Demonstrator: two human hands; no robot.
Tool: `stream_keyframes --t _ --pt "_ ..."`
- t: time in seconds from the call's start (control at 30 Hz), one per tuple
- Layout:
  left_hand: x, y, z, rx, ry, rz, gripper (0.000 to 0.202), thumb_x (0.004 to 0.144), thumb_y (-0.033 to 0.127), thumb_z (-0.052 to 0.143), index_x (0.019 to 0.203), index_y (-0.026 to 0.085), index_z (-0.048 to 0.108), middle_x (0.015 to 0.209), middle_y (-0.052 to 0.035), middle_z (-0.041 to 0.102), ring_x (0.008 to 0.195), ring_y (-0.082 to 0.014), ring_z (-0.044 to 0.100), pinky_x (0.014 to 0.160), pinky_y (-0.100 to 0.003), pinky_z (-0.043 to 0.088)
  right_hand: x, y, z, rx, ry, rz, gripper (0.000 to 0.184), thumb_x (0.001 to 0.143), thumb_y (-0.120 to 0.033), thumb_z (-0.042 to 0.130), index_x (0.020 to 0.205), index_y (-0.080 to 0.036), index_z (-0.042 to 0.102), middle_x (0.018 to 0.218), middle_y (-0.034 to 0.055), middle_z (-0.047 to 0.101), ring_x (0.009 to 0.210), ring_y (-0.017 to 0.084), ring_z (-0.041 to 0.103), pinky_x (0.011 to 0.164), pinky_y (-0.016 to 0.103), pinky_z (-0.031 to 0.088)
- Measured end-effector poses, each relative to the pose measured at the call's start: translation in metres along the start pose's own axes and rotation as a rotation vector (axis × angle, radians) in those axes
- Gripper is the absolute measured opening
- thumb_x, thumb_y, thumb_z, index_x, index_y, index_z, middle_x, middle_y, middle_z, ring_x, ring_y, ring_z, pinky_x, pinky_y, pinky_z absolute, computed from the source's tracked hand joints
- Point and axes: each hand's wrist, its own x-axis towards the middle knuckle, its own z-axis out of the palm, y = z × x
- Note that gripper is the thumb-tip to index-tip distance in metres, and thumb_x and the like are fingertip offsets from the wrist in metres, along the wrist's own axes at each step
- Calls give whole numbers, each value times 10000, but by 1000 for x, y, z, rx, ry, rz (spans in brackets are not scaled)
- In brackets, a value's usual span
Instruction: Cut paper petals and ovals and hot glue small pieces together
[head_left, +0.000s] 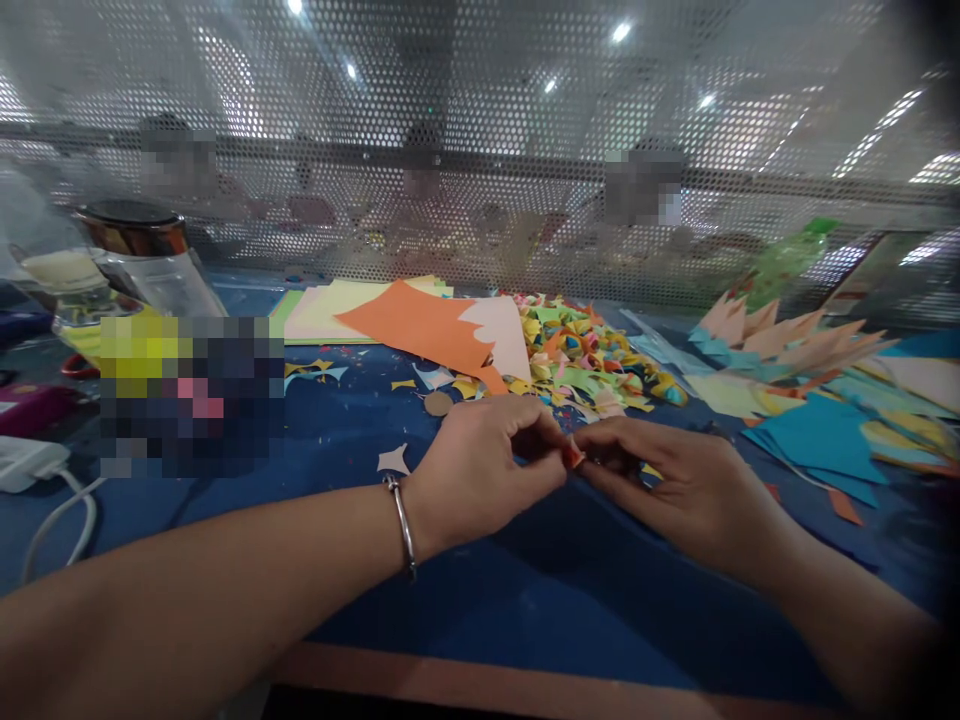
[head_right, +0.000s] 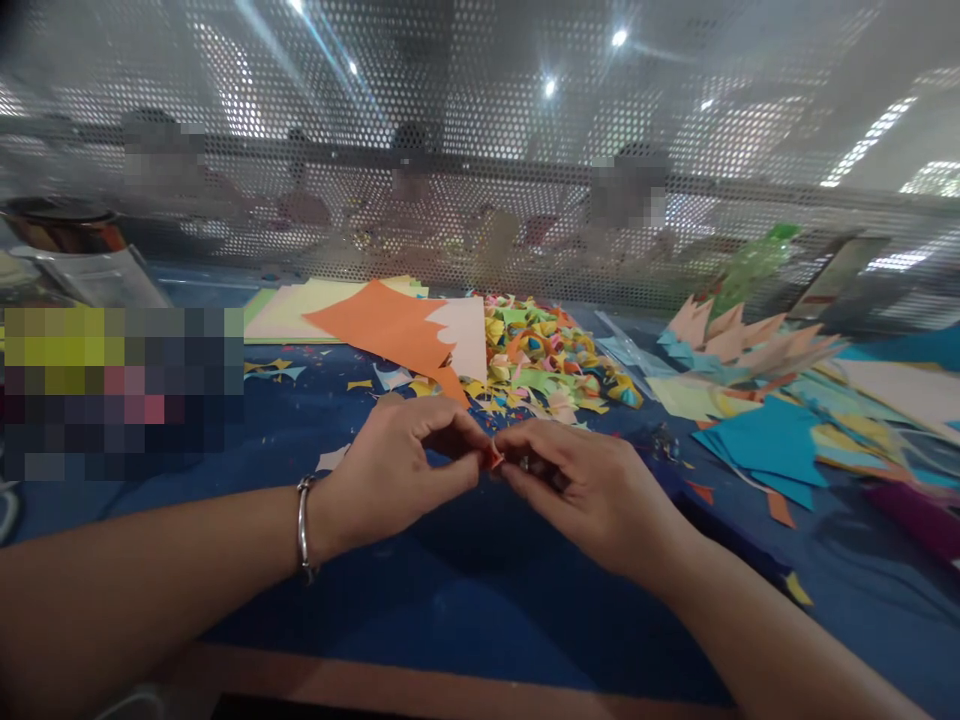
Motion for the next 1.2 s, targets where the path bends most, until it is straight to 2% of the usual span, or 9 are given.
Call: stream_keyframes --t 0.13,0.33,0.5,0.77,0.9,1.2 --pt "-1 0 -1 19 21 47 97 798 149 624 804 170 718 787 -18 744 731 -125 690 708 -247 549 -1 -1 0 -27 53 -21 126 946 -297 592 1017 -262 691 841 0 743 634 125 659 587 222 509" --pt "-2 -5 1 119 9 119 114 801 125 610 813 173 714 779 -16 732 751 -133 680 713 -251 543 2 -4 1 -75 47 -47 112 944 -271 574 896 -251 673 786 -5 738 643 136 684 587 237 491" --pt "-3 -4 1 136 -13 67 126 817 123 607 825 167 724 780 -19 744 740 -134 685 683 -240 530 3 -4 1 -95 35 -87 129 933 -215 562 848 -233 658 726 -16 712 585 110 651 556 210 463" --pt "-5 0 1 72 -21 -80 102 835 170 642 827 174 744 774 -6 762 704 -119 681 628 -209 490 0 3 4 -68 -12 -40 154 951 -270 551 902 -229 692 743 -7 725 594 110 645 557 202 465" --pt "-6 -2 3 92 -25 -70 129 859 219 624 841 181 746 795 -12 766 720 -134 687 649 -231 506 0 3 4 -32 -68 6 152 955 -272 538 929 -235 684 802 -1 741 657 119 672 599 199 490" --pt "-5 -7 2 91 -31 -1 130 845 200 606 841 173 733 835 -33 765 782 -158 705 740 -269 550 0 2 3 -38 -42 -9 129 937 -251 558 921 -239 686 783 -20 739 638 108 678 592 187 497"
